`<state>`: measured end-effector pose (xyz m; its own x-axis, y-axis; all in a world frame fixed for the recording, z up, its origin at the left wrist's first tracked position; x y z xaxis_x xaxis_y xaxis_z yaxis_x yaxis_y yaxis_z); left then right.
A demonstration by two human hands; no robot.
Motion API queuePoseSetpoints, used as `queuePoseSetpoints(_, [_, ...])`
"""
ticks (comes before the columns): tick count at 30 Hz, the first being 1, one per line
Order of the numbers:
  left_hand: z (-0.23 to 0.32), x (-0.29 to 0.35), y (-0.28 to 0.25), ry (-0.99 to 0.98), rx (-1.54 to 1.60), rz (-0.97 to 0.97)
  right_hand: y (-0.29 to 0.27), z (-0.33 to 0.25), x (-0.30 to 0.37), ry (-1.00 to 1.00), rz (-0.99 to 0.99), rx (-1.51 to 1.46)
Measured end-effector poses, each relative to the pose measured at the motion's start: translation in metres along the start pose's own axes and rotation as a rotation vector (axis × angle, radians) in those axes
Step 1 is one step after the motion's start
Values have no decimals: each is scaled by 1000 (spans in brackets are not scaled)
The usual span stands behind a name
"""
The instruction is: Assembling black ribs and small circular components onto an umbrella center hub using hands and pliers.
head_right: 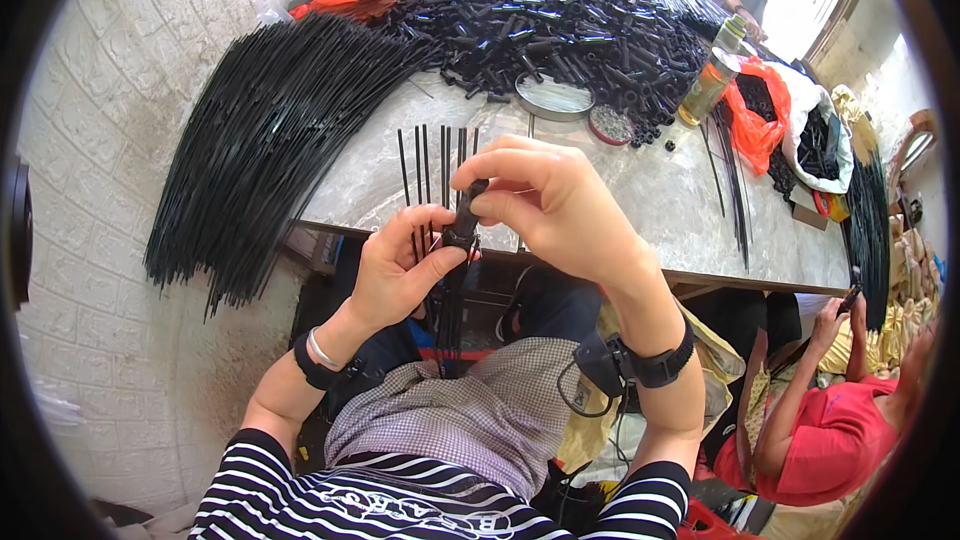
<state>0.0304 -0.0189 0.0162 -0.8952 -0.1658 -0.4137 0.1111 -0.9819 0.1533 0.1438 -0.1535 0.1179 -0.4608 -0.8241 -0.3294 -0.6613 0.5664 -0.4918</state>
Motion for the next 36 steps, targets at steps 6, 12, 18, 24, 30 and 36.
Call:
queuePoseSetpoints(6, [0,-3,-3,-8,101,21,6,-1,-2,-219,25,309])
queuePoseSetpoints(12, [0,-5,-9,-7,65,53,12,31,29,62,81,-33])
queuePoseSetpoints(18, [25,-21,-15,62,-378,-73,47,48,35,77,46,-71])
queuePoseSetpoints(24, [42,-18,-11,213,-842,-90,49,54,36,81,87,-17])
queuePoseSetpoints(30, [40,-23,-9,176,-948,-103,54,61,39,169,98,-310])
queuePoseSetpoints(36, [20,-25,-20,251,-468,-164,61,55,36,204,109,-409])
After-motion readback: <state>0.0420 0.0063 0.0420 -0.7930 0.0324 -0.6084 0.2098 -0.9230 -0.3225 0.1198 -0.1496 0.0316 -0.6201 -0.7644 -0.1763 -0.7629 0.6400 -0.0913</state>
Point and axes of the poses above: each hand's wrist, its own x-axis away from the middle knuckle, its own y-axis out of the palm, z = x × y, the point moved 3 cm from there along -x, towards the middle knuckle, and after that the axes turned 11 degrees about x, right-handed, at the moved point
